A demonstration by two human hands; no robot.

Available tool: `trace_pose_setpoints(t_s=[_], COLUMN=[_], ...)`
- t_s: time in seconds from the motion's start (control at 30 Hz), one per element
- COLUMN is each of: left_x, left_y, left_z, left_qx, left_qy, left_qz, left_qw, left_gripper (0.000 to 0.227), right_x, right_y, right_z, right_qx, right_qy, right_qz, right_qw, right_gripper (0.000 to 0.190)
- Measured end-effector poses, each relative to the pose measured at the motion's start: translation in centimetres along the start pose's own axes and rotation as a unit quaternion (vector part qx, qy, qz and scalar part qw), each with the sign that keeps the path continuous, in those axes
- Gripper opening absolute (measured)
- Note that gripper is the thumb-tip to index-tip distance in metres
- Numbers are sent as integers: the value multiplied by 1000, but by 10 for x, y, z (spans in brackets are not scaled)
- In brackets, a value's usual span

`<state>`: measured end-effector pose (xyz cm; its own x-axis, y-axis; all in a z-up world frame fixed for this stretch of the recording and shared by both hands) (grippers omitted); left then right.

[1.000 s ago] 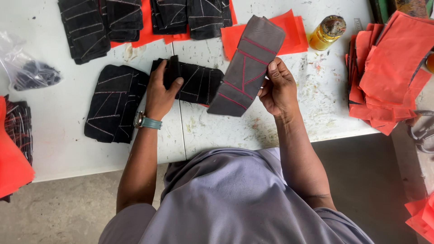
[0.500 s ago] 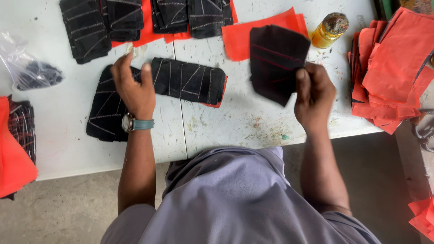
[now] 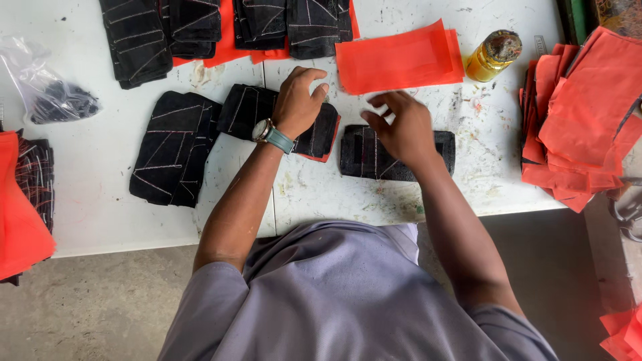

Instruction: The person folds red fabric pieces, rubs them with a small jar, and places black patterned fabric pieces on top. The person repeats this process multiple times, stacking the assembled pieces on the table.

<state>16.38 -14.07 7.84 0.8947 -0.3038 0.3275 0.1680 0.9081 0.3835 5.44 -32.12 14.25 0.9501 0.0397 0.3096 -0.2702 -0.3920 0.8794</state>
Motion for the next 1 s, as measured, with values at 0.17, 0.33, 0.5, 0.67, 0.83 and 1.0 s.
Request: trace_pose_setpoints(t_s=[0.17,0.33,0.5,0.67,0.83,1.0], left_x=[-7,-6,-3,17,41,44], left_y=[4,7,-15,-47,-76,-88], left_z=[-4,1,11,5,-27,-20], left_qx=[-5,-17,-41,-60,-91,-126], left_qy=[-3,2,-46,-19,116,79], left_qz=[-1,-9,-20,-13,26,-4], left_qw=[1000,1000,998,998,989,989], left_gripper=[25,25,22,18,45,58], right_x=[61,72,60,57,56,55], right_y=[-74,-108,-115,-113,-113,-118], right_z=[16,68,105,110,107,119], right_qx=[-97,81,393,452,481,526], right_qy=[31,-46,-164,-194,-172,-211], right_qz=[61,-2,-66,-71,-74,-84], right_qw=[993,996,902,868,857,819], right_gripper=[33,9,9,12,11,12])
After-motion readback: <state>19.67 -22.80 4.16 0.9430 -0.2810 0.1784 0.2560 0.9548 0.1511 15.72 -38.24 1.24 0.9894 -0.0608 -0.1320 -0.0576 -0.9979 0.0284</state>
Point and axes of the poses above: each hand's wrist, its own x-axis towards the middle knuckle, its own y-axis out of the back of the hand, z = x × y, the point moved 10 cm from there along x, towards the middle knuckle, and after that the axes turned 14 degrees about -x, right-handed, at the moved point
